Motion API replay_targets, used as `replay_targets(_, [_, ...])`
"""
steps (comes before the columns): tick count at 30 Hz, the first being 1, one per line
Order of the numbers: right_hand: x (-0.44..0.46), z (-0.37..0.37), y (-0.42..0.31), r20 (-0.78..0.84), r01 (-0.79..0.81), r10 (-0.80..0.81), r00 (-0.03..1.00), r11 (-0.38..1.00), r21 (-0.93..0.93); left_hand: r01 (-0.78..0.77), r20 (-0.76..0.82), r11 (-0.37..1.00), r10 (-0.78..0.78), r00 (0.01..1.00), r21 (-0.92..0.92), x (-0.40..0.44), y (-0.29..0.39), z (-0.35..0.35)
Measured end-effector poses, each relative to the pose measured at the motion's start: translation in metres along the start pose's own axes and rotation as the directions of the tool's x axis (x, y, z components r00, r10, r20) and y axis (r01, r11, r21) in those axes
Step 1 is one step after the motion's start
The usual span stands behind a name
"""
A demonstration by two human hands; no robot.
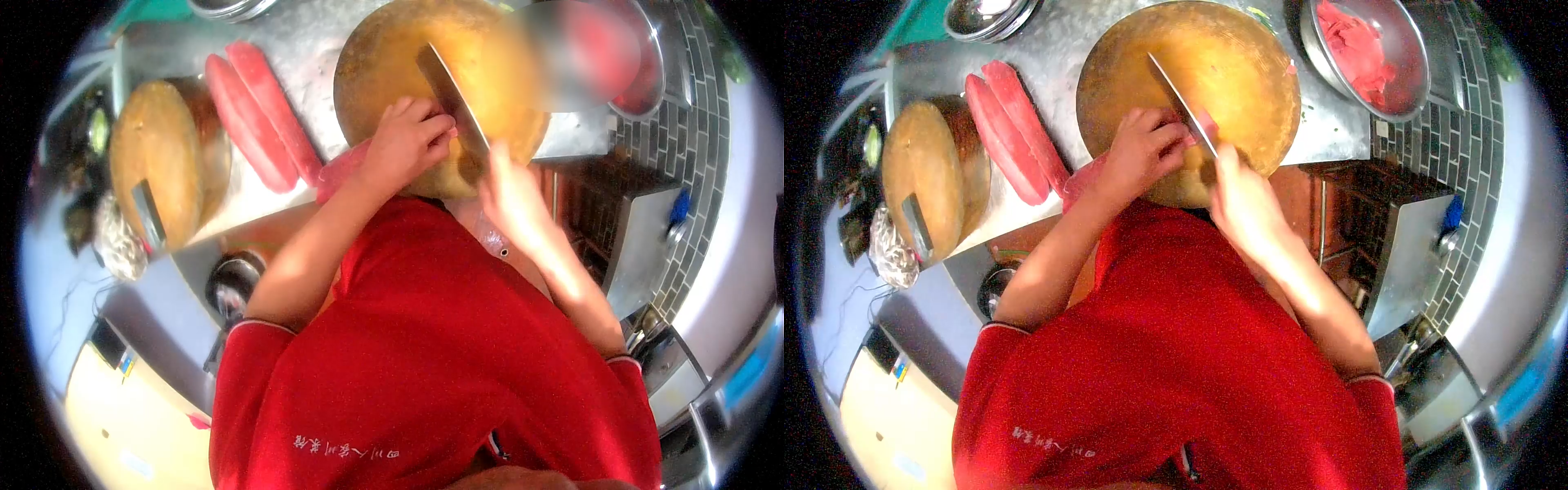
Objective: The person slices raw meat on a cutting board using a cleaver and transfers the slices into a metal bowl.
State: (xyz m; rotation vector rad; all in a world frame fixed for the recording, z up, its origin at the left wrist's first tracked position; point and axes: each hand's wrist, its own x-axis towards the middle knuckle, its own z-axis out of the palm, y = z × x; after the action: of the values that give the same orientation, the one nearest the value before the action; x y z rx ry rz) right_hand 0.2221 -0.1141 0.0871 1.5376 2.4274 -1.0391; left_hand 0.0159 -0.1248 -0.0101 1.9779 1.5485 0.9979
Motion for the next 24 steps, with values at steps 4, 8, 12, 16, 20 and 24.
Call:
replay_targets(4, [0.052,0.005,-0.004,-0.014,0.027,-0.027,1.0,0.999,0.022,-0.028,0.003,1.0,0.028,1.0,0.012,-0.002,0.0,-0.001])
replay_targets(8, [0.05,0.006,-0.002,0.025,-0.05,0.05,0.998,0.998,-0.026,-0.057,-0.042,0.998,0.057,0.997,0.019,-0.003,0.001,0.006])
replay_targets(12, [-0.012,0.007,0.011,0.017,0.001,-0.002,1.0,1.0,0.027,-0.085,0.002,0.995,0.085,0.996,0.046,-0.008,-0.031,0.033])
replay_targets(16, [-0.034,-0.003,0.036,0.043,-0.006,0.007,0.999,0.999,-0.036,-0.21,-0.155,0.977,0.214,0.964,0.039,0.002,-0.022,0.021])
replay_targets(20, [-0.029,-0.017,0.016,-0.048,0.029,-0.036,0.998,0.991,-0.134,-0.052,-0.099,0.999,0.052,0.994,-0.001,-0.006,0.004,0.002])
replay_targets(24, [-0.044,-0.026,-0.005,-0.006,0.045,-0.046,0.999,0.994,-0.099,-0.058,-0.068,0.998,0.058,0.996,-0.001,-0.002,0.0,0.004])
